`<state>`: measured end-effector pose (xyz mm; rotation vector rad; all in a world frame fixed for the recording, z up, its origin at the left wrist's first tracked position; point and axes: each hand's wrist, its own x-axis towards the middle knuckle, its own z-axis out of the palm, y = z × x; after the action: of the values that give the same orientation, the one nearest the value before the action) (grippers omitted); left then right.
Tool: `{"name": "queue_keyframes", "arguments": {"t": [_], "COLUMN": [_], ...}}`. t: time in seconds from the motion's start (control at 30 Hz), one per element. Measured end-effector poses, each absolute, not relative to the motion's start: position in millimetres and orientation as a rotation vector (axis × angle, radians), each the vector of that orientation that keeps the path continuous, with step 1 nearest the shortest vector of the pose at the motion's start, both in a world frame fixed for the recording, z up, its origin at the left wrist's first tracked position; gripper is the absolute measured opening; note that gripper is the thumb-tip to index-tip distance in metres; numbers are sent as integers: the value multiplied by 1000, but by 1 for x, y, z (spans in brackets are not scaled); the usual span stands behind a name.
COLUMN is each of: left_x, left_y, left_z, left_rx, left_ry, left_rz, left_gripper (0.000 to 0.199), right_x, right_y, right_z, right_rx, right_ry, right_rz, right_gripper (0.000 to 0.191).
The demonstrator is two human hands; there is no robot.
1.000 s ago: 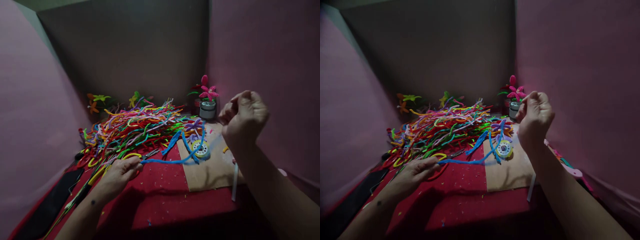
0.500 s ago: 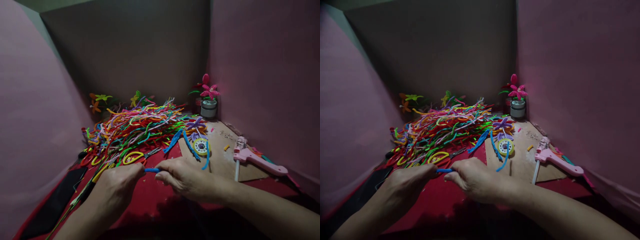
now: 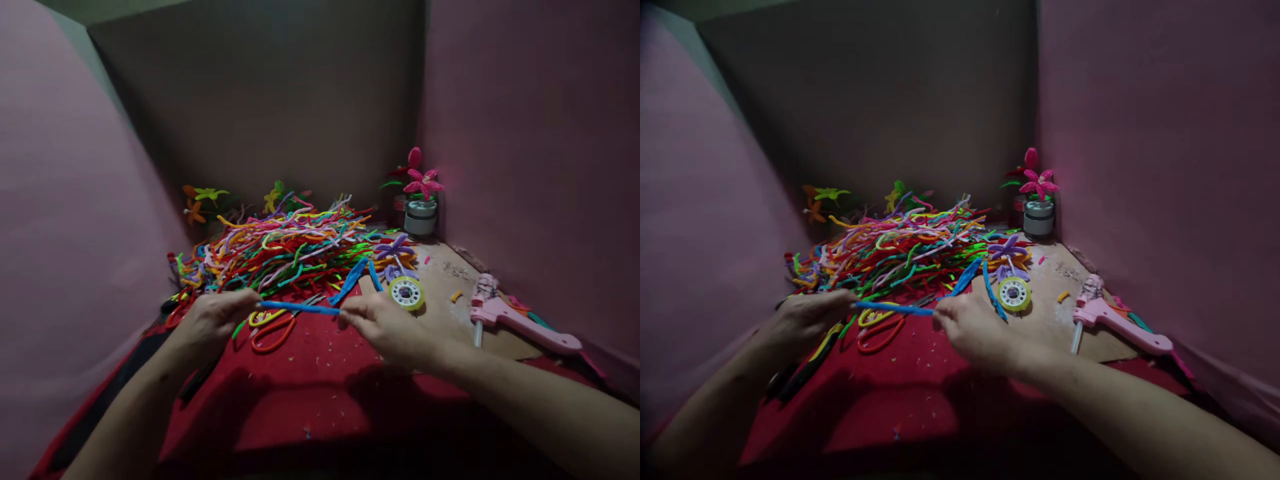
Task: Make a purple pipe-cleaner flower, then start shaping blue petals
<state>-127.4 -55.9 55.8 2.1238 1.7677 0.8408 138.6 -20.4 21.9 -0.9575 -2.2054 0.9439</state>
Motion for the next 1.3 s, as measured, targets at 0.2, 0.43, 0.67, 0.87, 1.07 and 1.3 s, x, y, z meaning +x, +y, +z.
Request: {"name": "queue_keyframes", "arguments": {"t": [0.2,0.43,0.67,0.87,1.07,1.3], "left_x": [-94,-21,-33,-46,-59,-81], "left_y": [-15,-7,16,22,27,32], "left_z": [41,30,42,36,40,40], "left_rx": [893,874,637,590,526,460], "left_ry": [899,778,708,762,756,743], "left_rz": [1750,1543,1608,1675,1759,1819], "left_gripper": [16,11,20,24,25,26], "right_x": [122,110,109,104,103,117], "right_y": [2,0,-4,-9,-11,14], "right_z": [32,30,11,-5,-7,-9], "right_rx": [-938,-852,-853,-820,-860,-949], "right_ry": [-1644,-1325,-1328,-1299,-1380,-1635], "right_rz": [1453,1937,1955,1960,1923,1991], "right_gripper": [21,14,17,17,16,21]}}
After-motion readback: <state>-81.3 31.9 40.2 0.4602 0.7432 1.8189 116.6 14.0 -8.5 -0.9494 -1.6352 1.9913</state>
